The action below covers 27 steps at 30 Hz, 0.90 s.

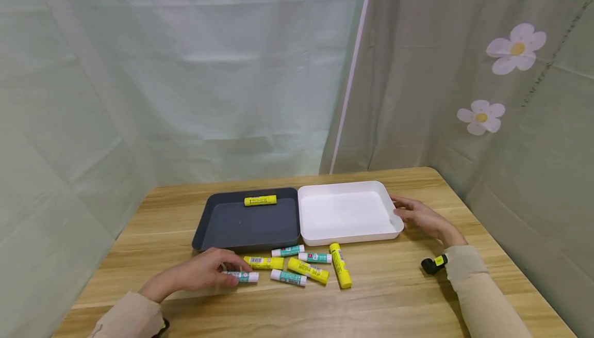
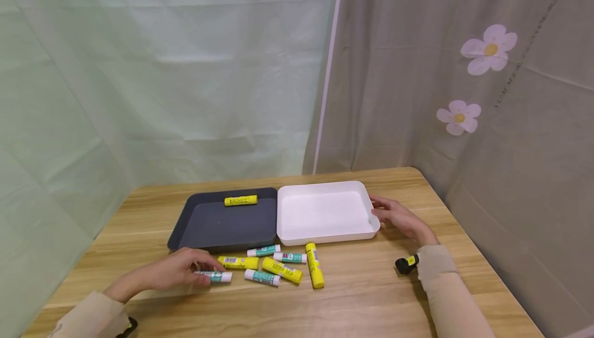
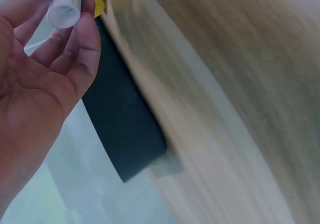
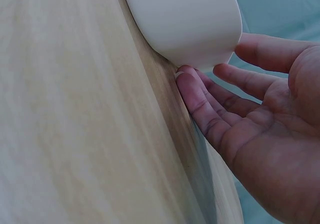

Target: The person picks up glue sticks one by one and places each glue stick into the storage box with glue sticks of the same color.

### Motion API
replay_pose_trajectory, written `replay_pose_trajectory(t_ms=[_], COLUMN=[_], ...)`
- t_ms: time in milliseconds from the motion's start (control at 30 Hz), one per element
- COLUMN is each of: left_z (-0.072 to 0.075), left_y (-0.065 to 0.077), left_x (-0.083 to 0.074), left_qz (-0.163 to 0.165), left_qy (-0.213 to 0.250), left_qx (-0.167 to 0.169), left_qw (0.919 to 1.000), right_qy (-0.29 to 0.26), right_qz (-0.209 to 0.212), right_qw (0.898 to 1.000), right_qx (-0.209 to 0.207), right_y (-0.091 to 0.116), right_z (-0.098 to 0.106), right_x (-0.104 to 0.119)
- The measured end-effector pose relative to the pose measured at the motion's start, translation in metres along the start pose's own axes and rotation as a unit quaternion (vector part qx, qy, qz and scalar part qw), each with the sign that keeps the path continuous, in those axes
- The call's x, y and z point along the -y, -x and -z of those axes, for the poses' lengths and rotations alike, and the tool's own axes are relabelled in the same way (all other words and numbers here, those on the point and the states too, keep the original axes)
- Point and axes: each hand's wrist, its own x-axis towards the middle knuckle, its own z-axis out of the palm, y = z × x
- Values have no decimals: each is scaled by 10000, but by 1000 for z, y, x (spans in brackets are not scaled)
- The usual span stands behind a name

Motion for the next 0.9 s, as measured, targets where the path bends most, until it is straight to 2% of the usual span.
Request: replay_pose_trajectory(t_ms=[233,433,567,900], left_z=[5,11,13,13], left_y=[-9,-28,-43,-74], left_x=[-11,-21,-25,-32], left_qz=[-280,-430,-441,-228], left_qy=[140,124,-112,-390], left_qx=[-233,-442,-569,-807], left_qw=[9992,9980,9973,9957], right_qy=[-17,57,68,-64], right_qz=[96,78,30,67], right_qw=[9999,9999,10000,10000], right_qx=[30,48,52,20], right_y=[1,0,0,0], right_z=[1,1,1,1], right_x=[1,0,-1,0])
